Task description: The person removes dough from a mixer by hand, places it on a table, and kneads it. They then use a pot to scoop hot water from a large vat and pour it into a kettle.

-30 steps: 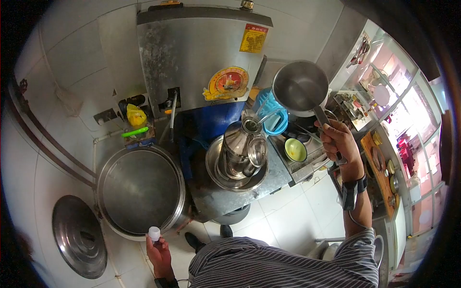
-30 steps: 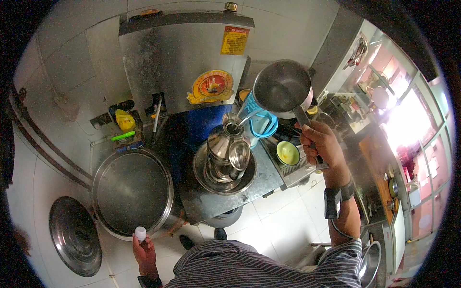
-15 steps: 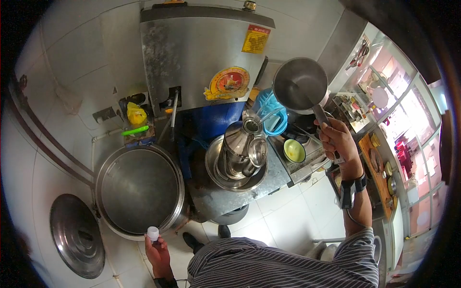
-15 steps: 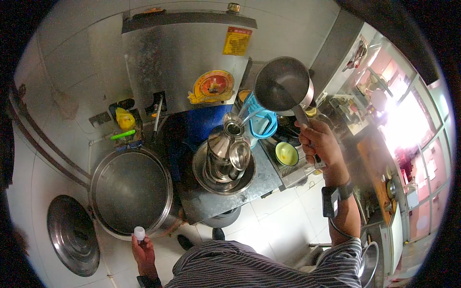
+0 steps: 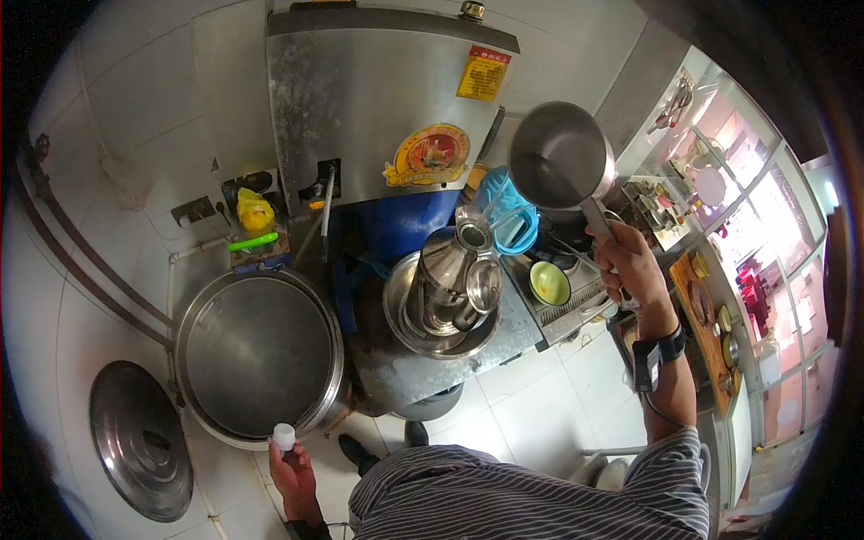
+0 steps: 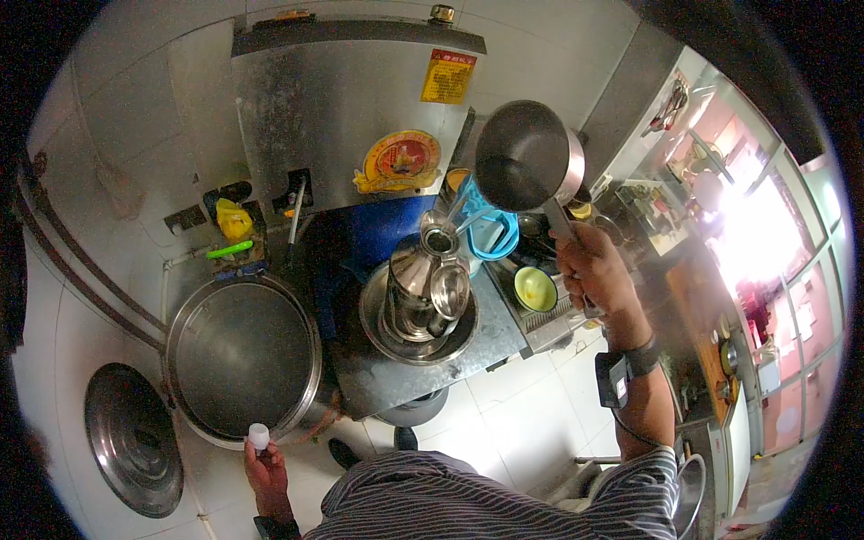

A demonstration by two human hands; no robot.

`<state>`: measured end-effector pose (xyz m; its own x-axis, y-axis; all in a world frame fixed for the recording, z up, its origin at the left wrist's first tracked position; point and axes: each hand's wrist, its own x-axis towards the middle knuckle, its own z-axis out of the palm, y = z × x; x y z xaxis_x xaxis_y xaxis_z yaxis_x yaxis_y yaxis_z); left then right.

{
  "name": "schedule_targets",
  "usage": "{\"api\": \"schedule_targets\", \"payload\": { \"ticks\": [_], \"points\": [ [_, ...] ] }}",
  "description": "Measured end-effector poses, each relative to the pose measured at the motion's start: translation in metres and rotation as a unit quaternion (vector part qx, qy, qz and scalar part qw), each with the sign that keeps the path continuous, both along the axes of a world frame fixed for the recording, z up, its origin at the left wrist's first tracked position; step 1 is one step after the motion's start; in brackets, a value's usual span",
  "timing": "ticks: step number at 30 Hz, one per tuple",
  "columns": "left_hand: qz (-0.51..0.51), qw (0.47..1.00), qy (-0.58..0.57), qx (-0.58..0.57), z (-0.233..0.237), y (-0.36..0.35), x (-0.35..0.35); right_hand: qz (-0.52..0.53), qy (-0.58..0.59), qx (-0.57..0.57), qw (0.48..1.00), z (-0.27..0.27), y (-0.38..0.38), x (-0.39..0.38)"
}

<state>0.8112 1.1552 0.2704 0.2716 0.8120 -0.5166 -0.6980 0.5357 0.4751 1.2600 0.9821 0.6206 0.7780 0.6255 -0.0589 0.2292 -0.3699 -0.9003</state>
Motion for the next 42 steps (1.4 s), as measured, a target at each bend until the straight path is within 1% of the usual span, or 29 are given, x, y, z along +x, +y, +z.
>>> {"api": "schedule_targets", "payload": {
  "ticks": [1,8,10,14,16,17,19,21,23,27,28,29,31,32,33,34,35,36,37,39,40,41,42],
  "points": [
    [0.000,1.000,0.000,-0.001,0.001,0.000,0.001,0.007,-0.022,-0.008,1.000,0.000,0.001,-0.002],
    [0.000,1.000,0.009,0.003,0.003,0.002,0.003,0.025,-0.072,-0.037,0.996,-0.003,0.003,-0.002],
    [0.000,1.000,0.010,0.000,0.003,0.003,0.002,0.054,-0.126,-0.055,0.989,-0.005,0.003,-0.002],
    [0.000,1.000,0.014,0.001,0.000,0.003,0.001,0.042,-0.156,-0.083,0.983,-0.003,0.010,-0.013],
    [0.000,1.000,0.012,0.003,0.001,0.004,0.002,0.033,-0.205,-0.125,0.970,-0.002,0.012,-0.018],
    [0.002,1.000,0.014,-0.003,0.002,0.004,0.002,0.034,-0.205,-0.124,0.970,-0.005,0.012,-0.017],
    [0.004,1.000,0.016,-0.008,0.004,0.004,0.003,0.073,-0.300,-0.124,0.943,-0.013,0.011,-0.012],
    [0.004,1.000,0.017,-0.015,0.005,0.005,0.003,0.080,-0.312,-0.146,0.935,-0.016,0.011,-0.012],
    [0.004,1.000,0.017,-0.013,0.009,0.006,0.005,0.092,-0.358,-0.150,0.917,-0.021,0.013,-0.018],
    [0.002,1.000,0.015,-0.007,0.012,0.007,0.007,0.099,-0.365,-0.162,0.911,-0.033,0.016,-0.031],
    [0.002,1.000,0.016,-0.007,0.013,0.008,0.008,0.096,-0.360,-0.210,0.904,-0.035,0.017,-0.035],
    [0.005,1.000,0.020,-0.007,0.015,0.008,0.009,0.096,-0.360,-0.210,0.904,-0.040,0.015,-0.037],
    [0.009,1.000,0.024,-0.008,0.015,0.008,0.008,0.127,-0.402,-0.147,0.895,-0.059,0.014,-0.034],
    [0.004,1.000,0.022,-0.002,0.013,0.009,0.005,0.140,-0.462,-0.075,0.873,-0.074,0.013,-0.026],
    [0.000,1.000,0.020,0.002,0.011,0.009,0.003,0.143,-0.461,-0.075,0.873,-0.073,0.012,-0.032],
    [0.005,1.000,0.020,-0.001,0.008,0.011,0.001,0.086,-0.154,0.009,0.984,-0.070,0.014,-0.040],
    [0.008,1.000,0.011,0.005,0.005,0.013,-0.001,0.020,0.172,0.090,0.981,-0.067,0.015,-0.048],
    [0.015,1.000,0.006,0.011,0.005,0.014,-0.006,0.028,0.266,0.161,0.950,-0.067,0.014,-0.056],
    [0.033,0.999,0.016,0.007,0.002,0.014,-0.012,0.029,0.308,0.184,0.933,-0.063,0.013,-0.066],
    [0.046,0.999,-0.005,0.027,-0.006,0.017,-0.029,0.117,0.423,0.228,0.869,-0.082,0.008,-0.078],
    [0.061,0.998,0.000,0.019,-0.005,0.018,-0.039,0.162,0.455,0.222,0.847,-0.095,0.008,-0.086],
    [0.074,0.997,0.002,0.010,0.000,0.020,-0.046,0.179,0.443,0.179,0.860,-0.100,0.012,-0.100],
    [0.095,0.995,0.023,0.001,0.010,0.021,-0.052,0.209,0.470,0.126,0.849,-0.104,0.022,-0.111]
  ]
}}
